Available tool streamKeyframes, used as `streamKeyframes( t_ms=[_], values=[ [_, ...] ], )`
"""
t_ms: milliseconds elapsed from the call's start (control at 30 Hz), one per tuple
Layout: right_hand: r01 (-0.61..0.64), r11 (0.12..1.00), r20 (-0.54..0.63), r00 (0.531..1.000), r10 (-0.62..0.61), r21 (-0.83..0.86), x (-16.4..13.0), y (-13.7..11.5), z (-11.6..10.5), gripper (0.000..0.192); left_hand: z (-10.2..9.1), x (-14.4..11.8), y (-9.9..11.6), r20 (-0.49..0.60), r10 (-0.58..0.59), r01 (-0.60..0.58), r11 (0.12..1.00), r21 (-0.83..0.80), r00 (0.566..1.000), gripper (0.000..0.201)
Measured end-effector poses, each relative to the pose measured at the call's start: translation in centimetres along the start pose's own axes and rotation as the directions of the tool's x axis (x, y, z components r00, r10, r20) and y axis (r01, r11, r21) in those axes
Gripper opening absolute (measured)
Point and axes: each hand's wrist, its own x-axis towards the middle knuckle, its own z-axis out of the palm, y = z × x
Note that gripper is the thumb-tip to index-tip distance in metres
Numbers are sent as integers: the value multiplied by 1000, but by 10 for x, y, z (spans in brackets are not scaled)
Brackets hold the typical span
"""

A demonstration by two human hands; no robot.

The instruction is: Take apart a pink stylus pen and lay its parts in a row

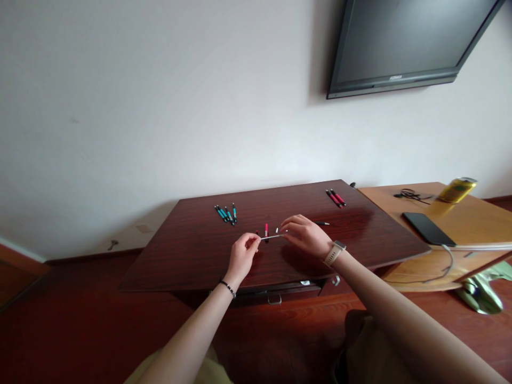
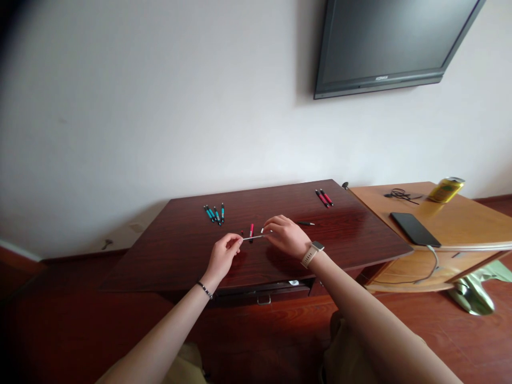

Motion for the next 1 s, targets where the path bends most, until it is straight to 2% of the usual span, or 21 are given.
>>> streamKeyframes(
  t_ms=[300,567,700,833,1000],
  values=[
    [3,1000,-1,1000,-3,-13,3,4,11,12,1,0,-2,2,0,0,1000,-20,1000,23],
    [-25,1000,-10,1000,25,-18,-5,16,4,12,-4,0,0,-27,-10,10,1000,-15,1000,28],
    [-79,996,-20,997,78,-31,-17,27,-3,11,-22,10,-7,-92,-9,9,1000,0,996,29],
    [-133,990,10,991,133,-50,-32,36,-9,13,-51,24,-21,-249,-41,54,998,45,968,30],
    [-170,984,66,983,174,-62,-49,46,-15,16,-76,31,-32,-310,75,42,935,353,948,22]
  ],
)
